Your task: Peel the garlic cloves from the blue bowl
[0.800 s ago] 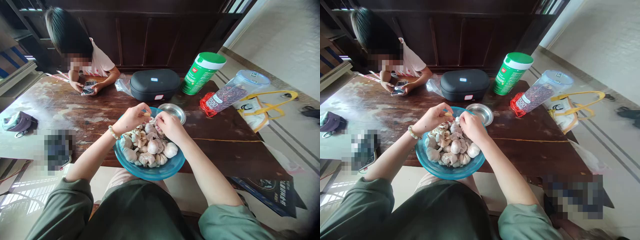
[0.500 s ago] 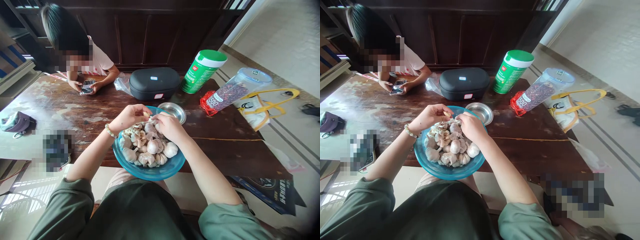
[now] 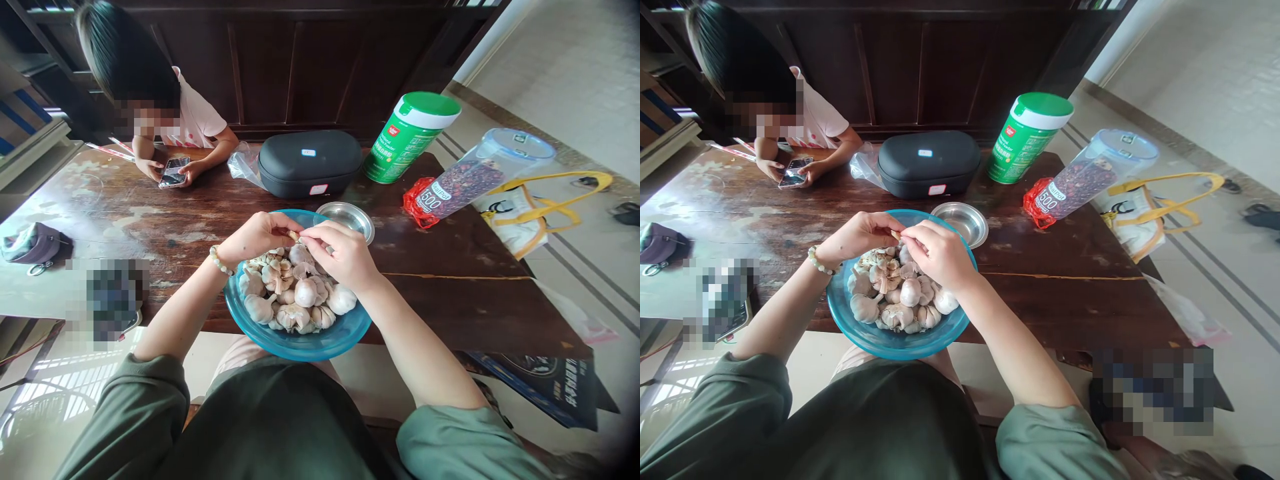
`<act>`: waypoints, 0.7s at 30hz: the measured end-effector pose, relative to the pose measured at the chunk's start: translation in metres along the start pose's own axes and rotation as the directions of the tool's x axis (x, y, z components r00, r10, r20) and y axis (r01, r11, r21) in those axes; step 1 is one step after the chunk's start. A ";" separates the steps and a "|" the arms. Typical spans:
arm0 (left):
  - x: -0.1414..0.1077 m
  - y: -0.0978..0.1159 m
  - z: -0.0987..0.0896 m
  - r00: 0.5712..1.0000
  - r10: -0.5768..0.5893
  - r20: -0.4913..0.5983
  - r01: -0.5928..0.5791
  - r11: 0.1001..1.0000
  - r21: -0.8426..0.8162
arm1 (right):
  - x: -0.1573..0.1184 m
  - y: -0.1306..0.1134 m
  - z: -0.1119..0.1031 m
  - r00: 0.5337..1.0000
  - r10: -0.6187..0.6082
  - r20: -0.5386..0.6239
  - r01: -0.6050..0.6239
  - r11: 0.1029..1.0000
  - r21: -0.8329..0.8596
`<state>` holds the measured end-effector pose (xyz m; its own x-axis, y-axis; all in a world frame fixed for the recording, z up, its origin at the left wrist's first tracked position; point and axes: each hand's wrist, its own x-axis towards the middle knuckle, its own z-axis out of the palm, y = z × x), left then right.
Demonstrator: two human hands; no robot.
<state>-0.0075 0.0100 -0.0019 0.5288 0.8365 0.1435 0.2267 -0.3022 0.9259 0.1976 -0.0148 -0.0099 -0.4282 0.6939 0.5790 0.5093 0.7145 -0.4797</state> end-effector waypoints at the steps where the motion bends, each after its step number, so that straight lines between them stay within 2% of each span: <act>1: 0.000 0.000 0.000 1.000 0.011 0.003 -0.011 0.999 0.045 | 0.000 0.000 0.000 1.000 -0.021 -0.006 0.021 1.000 -0.004; 5: 0.000 -0.001 -0.002 0.999 0.040 0.036 -0.045 0.983 0.177 | 0.000 0.001 0.001 0.996 -0.085 0.000 0.085 0.996 -0.007; 13: 0.003 -0.005 -0.002 0.997 0.027 0.068 -0.045 0.959 0.280 | 0.002 0.004 0.003 0.995 -0.097 0.024 0.098 0.994 -0.044; 17: 0.003 -0.004 0.000 0.998 0.016 0.064 -0.032 0.966 0.256 | 0.000 0.004 0.003 0.996 -0.087 0.036 0.090 0.991 -0.094; 21: 0.002 -0.006 0.002 1.000 0.009 0.019 -0.011 0.991 0.135 | -0.001 0.004 0.004 0.998 -0.066 0.016 0.068 0.988 -0.135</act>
<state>-0.0056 0.0128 -0.0079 0.5459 0.8252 0.1449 0.3292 -0.3703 0.8687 0.1973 -0.0128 -0.0150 -0.4730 0.6465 0.5986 0.5754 0.7412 -0.3458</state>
